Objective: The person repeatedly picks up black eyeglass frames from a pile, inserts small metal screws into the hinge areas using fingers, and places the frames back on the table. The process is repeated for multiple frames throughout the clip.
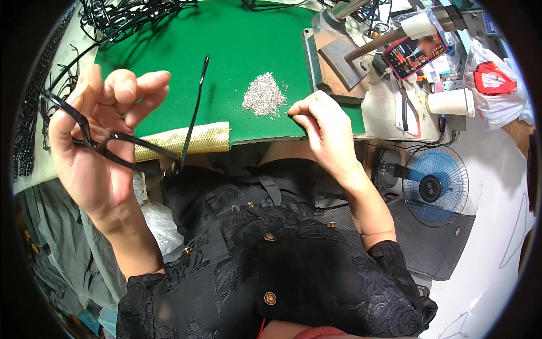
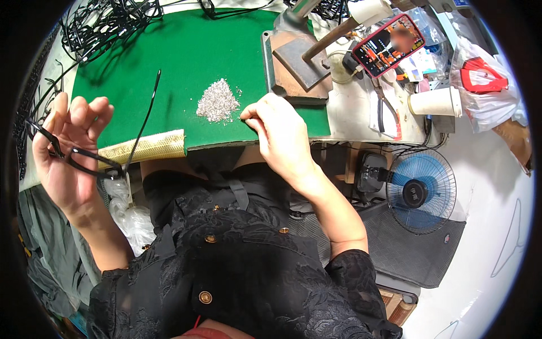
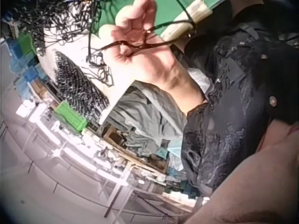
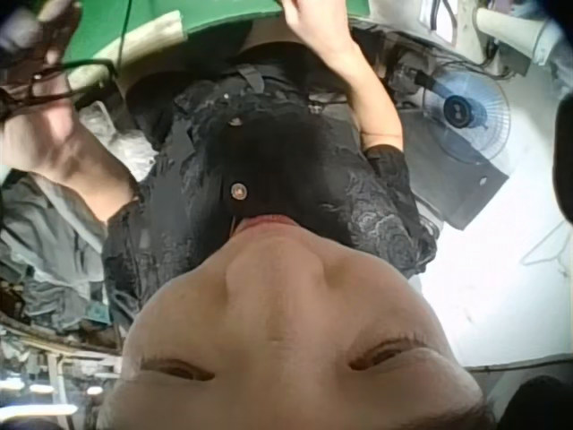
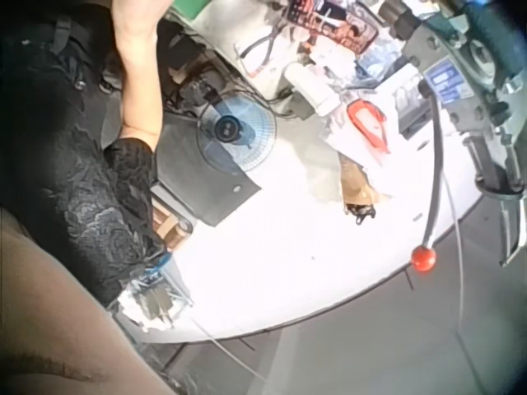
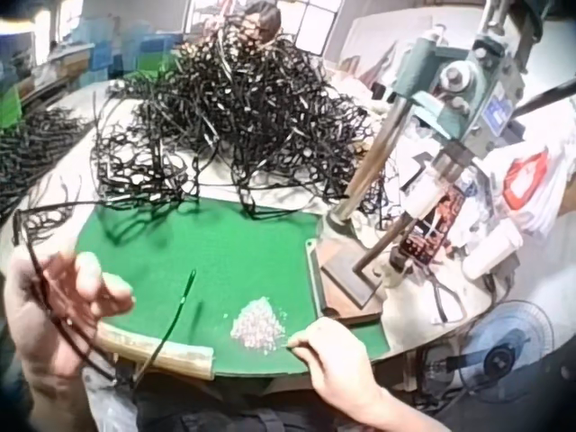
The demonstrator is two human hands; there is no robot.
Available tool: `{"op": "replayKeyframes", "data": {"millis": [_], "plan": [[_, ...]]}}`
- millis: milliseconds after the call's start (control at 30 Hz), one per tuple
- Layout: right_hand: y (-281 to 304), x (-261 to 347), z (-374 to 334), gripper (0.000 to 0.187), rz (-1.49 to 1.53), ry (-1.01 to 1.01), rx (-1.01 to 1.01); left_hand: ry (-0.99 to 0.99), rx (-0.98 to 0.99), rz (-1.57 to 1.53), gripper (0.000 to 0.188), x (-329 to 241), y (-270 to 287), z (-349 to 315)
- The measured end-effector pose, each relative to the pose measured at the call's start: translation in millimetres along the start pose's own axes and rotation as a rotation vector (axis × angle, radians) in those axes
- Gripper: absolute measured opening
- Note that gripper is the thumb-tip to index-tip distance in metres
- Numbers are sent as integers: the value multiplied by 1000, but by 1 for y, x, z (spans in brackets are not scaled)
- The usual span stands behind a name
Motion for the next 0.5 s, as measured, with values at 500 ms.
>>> {"op": "replayKeyframes", "data": {"millis": [500], "plan": [[0,-6,0,11,17,-28,7,111,72,143,23,8,-58,-5]]}}
Point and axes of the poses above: each hand's wrist, its own z-axis towards the middle knuckle, its own y-axis out of the back of the hand, x = y × z, the point moved 5 cm from there along z, towards the middle knuckle, and after that the axes turned 3 degrees about -x, right-handed, at the moved point
